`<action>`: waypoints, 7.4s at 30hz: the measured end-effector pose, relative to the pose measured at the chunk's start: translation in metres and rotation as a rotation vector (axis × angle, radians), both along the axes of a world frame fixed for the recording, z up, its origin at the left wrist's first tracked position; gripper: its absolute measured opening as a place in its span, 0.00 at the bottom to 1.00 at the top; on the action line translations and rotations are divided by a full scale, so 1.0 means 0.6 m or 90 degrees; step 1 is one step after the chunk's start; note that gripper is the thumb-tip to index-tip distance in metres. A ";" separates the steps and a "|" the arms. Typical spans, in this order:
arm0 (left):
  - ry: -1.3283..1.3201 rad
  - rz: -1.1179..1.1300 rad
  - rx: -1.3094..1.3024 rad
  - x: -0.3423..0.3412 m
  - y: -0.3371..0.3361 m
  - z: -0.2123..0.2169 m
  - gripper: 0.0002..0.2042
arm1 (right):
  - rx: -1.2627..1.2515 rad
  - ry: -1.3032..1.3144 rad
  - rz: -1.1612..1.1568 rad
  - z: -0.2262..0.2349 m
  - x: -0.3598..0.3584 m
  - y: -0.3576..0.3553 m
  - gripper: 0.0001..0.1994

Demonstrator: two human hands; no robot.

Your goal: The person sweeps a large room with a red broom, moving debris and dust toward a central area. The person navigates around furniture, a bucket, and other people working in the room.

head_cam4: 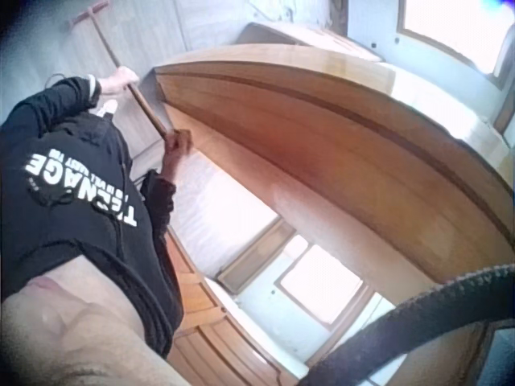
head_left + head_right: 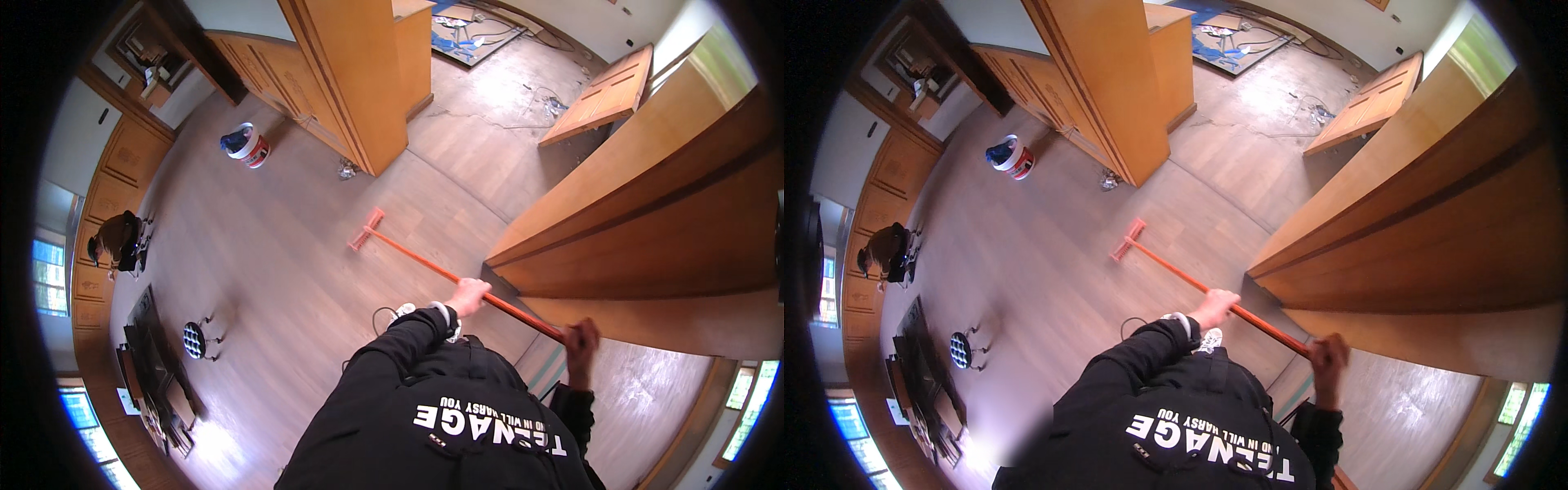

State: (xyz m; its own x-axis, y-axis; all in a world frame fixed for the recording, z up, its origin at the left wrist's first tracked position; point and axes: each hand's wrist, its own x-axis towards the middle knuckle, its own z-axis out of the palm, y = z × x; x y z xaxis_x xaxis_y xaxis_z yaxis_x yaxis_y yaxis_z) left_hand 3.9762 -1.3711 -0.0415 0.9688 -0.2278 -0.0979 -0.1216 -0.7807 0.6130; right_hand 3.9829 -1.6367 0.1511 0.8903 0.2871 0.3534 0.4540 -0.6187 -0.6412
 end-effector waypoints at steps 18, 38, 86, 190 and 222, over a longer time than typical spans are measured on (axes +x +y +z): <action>-0.063 0.044 -0.082 -0.019 -0.013 0.054 0.35 | 0.571 0.518 0.241 0.088 0.101 0.015 0.12; 0.012 0.182 0.042 -0.056 0.024 0.020 0.42 | 0.412 0.552 0.281 0.074 0.152 0.060 0.12; -0.070 0.277 -0.021 0.039 0.439 0.042 0.27 | 0.349 0.343 0.259 0.169 0.249 0.557 0.12; 0.003 0.248 -0.114 0.136 0.503 -0.002 0.29 | 0.568 0.422 0.171 0.127 0.361 0.577 0.12; 0.193 0.264 0.026 0.016 0.620 -0.109 0.18 | 0.754 0.626 0.248 -0.052 0.288 0.616 0.18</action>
